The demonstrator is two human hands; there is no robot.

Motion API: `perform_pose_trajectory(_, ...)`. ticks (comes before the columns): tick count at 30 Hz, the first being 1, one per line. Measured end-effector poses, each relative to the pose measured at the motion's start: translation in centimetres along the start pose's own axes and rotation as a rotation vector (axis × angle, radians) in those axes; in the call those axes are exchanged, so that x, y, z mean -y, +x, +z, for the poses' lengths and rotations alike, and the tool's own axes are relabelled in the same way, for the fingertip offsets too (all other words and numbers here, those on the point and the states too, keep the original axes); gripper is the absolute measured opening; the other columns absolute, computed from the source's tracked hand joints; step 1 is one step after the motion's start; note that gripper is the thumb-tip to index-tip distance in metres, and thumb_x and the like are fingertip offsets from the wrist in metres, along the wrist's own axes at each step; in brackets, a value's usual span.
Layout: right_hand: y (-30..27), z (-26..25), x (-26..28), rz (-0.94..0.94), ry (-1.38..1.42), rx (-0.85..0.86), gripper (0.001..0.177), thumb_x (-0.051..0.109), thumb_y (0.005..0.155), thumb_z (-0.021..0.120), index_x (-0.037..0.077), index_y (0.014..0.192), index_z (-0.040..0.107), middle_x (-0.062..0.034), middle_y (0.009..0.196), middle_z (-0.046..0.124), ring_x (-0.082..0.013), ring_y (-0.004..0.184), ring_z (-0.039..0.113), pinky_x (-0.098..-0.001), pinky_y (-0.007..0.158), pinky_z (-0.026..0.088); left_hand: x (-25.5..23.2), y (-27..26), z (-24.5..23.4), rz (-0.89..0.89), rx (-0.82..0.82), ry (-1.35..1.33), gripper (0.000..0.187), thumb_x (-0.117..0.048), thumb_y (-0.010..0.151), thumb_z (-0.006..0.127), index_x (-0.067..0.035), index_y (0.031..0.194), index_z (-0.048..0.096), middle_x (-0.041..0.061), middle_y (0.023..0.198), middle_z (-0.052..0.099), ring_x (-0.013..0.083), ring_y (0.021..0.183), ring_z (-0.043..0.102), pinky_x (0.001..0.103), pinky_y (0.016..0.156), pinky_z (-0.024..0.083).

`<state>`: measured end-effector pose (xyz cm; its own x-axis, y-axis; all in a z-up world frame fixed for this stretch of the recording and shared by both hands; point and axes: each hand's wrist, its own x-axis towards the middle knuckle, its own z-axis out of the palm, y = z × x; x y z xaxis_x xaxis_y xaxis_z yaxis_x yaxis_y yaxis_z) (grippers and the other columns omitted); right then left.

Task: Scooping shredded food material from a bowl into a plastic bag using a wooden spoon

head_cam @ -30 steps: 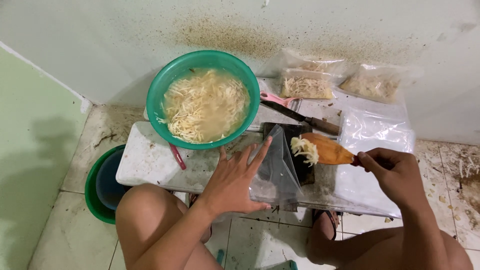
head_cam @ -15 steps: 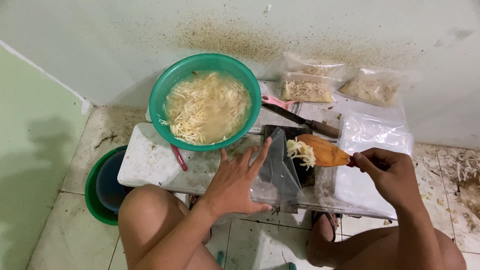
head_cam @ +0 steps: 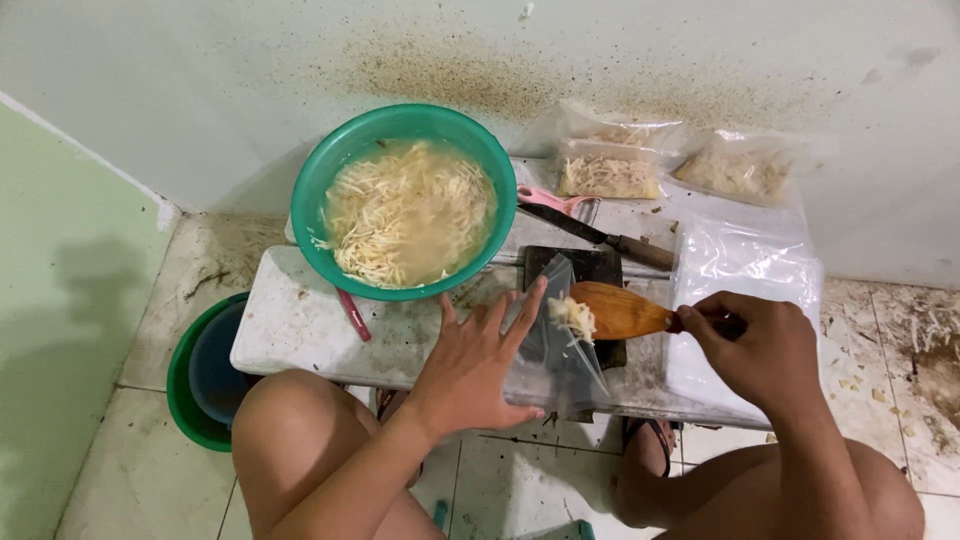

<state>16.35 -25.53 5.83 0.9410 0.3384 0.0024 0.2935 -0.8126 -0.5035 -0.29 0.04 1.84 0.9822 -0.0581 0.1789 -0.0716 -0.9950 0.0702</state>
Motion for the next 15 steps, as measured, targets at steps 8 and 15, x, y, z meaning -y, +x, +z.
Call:
perform_pose_trajectory(8, -0.5, 1.4, 3.9, -0.128, -0.087, 0.031, 0.020, 0.033, 0.085, 0.078, 0.015, 0.090, 0.084, -0.0035, 0.059, 0.075, -0.0196, 0.045, 0.062, -0.0315, 0.049, 0.041, -0.6, 0.3, 0.5, -0.016, 0.036, 0.007, 0.154, -0.081, 0.062, 0.086, -0.009, 0.166, -0.003, 0.024, 0.151, 0.043, 0.0371, 0.122, 0.057, 0.086, 0.101, 0.023)
perform_pose_trajectory(15, -1.0, 0.9, 4.9, -0.242, 0.022, 0.131, 0.022, 0.030, 0.086, 0.080, 0.010, 0.094, 0.083, -0.0177, 0.087, 0.081, -0.0388, 0.088, 0.079, -0.0532, 0.082, 0.062, -0.3, 0.6, -2.7, 0.011, 0.135, -0.199, 0.127, -0.058, 0.076, 0.080, -0.005, 0.166, 0.007, 0.031, 0.144, 0.044, 0.0511, 0.122, 0.056, 0.092, 0.097, 0.024)
